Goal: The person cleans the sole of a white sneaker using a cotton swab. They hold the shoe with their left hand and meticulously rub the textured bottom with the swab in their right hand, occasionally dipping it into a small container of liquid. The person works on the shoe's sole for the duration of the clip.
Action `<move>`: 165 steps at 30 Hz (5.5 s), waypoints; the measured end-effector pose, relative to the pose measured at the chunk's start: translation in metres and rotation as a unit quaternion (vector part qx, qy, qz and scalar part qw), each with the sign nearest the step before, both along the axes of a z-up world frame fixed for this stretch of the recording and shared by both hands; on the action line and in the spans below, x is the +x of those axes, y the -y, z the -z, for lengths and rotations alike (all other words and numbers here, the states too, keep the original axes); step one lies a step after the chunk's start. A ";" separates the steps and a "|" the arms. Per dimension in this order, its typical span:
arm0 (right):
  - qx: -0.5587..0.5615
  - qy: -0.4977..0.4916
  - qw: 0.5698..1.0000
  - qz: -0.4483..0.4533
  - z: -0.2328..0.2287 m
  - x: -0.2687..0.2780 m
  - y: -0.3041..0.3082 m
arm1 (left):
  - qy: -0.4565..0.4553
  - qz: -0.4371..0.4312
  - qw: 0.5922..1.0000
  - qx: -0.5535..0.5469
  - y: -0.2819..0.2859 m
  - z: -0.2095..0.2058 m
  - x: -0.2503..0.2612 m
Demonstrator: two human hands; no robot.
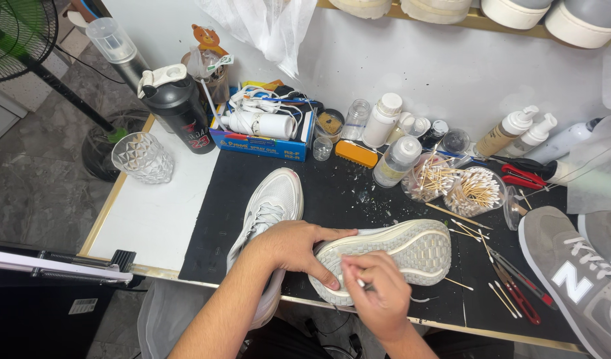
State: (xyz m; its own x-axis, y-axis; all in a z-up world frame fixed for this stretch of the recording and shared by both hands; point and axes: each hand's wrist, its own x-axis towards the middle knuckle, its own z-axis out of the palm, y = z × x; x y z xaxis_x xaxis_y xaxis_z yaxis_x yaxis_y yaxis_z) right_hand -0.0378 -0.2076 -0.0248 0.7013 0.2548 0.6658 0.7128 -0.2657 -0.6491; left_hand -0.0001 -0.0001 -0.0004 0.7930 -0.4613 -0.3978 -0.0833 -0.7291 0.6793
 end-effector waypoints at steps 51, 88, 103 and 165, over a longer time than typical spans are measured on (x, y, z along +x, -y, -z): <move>-0.242 -0.281 0.915 0.157 0.001 0.147 0.157 | -0.152 -0.068 0.985 -0.043 0.004 -0.030 0.010; -0.383 -0.125 0.906 0.128 -0.034 0.204 0.122 | -0.178 -0.110 0.974 -0.084 0.003 -0.028 0.009; -0.426 -0.268 0.833 0.230 0.012 0.143 0.178 | -0.190 -0.127 0.973 -0.034 0.007 -0.034 0.014; -0.256 -0.393 0.875 0.121 -0.063 0.246 0.058 | -0.188 -0.146 0.969 -0.062 0.003 -0.025 0.012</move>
State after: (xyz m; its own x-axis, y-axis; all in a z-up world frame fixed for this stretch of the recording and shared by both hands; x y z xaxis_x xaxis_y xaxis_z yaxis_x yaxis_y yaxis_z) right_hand 0.2086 -0.2655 0.0379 0.9661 0.1594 -0.2030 -0.0168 -0.7460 -0.6657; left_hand 0.0117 -0.0033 0.0247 0.7071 -0.3011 -0.6398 0.3846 -0.5955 0.7053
